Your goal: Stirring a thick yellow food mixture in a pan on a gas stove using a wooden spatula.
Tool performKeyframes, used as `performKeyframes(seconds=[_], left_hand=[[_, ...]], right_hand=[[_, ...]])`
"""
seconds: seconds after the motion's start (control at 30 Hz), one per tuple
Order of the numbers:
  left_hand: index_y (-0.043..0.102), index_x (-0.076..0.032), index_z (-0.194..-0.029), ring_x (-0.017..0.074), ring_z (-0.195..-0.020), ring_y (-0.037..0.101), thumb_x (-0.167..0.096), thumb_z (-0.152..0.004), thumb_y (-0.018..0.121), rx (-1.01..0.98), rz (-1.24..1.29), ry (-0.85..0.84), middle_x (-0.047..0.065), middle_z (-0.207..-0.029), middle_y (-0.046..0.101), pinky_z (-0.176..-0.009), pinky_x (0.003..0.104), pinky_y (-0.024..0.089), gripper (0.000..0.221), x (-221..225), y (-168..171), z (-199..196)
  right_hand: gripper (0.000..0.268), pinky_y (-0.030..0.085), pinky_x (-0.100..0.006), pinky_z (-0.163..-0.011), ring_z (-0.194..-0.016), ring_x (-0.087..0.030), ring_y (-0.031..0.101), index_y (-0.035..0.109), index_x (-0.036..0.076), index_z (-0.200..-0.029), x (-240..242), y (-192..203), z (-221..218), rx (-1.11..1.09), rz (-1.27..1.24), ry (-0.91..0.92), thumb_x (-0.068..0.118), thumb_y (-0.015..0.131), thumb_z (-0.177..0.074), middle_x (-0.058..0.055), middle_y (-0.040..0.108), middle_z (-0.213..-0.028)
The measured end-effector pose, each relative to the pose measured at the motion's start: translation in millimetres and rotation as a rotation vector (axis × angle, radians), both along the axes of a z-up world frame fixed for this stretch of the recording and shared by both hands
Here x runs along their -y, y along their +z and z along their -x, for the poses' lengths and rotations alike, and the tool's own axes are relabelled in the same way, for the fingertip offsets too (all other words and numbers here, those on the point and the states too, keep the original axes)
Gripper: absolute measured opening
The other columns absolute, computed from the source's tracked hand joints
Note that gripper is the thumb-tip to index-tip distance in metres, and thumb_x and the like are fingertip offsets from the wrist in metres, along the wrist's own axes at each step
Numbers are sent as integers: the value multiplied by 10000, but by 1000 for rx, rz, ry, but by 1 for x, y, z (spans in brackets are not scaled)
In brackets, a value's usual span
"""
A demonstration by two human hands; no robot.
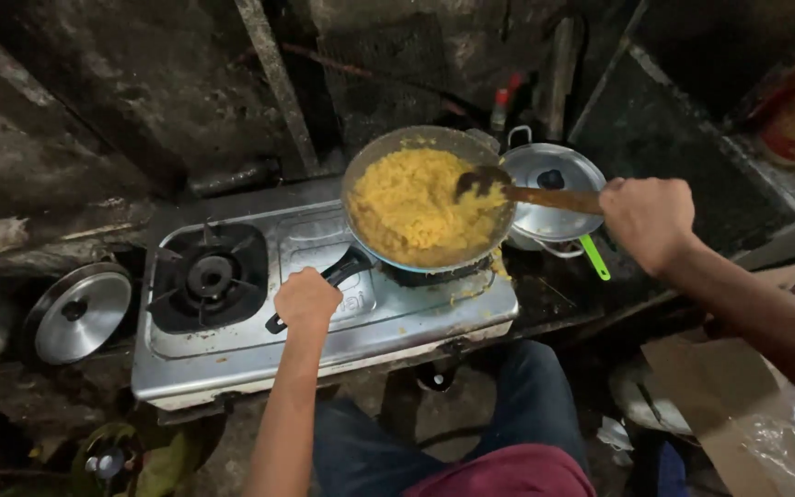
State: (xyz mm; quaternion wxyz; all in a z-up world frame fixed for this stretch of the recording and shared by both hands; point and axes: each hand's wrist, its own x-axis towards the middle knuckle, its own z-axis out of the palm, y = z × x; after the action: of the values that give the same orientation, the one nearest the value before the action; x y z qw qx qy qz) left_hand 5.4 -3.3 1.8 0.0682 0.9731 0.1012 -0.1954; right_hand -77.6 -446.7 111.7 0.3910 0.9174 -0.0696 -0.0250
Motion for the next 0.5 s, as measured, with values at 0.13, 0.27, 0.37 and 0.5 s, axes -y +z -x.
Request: performKeyframes(seconds=[0.13,0.27,0.37,0.5], left_hand=[[680,-111,-974,265,-760,707,-282,-851,681,24,-3,13,43,-872,710,-644,369,547,210,0,-8,0],[752,-17,-965,383,-861,763,-215,-834,661,155,48,-8,187,-861,740,-768,482,611,254,3,-10,5],[755,-20,-980,378,-871,763,-215,-823,662,167,37,0,187,-883,744,-780,482,609,267,3,-10,5],[771,-10,-978,400,-870,762,-207,-825,674,162,18,23,212,-899,756,-772,514,601,268,9,-1,9]], right_hand=[[248,424,-288,-433,-629,-120,717,706,301,-789,5,-55,2,-25,-68,113,185,616,-987,140,695,-712],[194,405,-366,-456,-480,-252,603,616,144,-641,31,-138,-4,301,-199,439,71,618,-821,-30,569,-507],[156,449,-403,-477,-511,-284,639,666,108,-726,15,-157,-2,333,-323,351,85,591,-860,-49,598,-539],[278,545,-484,-552,-671,-337,752,749,59,-1002,3,-187,-5,244,-549,86,166,498,-947,-110,738,-700]])
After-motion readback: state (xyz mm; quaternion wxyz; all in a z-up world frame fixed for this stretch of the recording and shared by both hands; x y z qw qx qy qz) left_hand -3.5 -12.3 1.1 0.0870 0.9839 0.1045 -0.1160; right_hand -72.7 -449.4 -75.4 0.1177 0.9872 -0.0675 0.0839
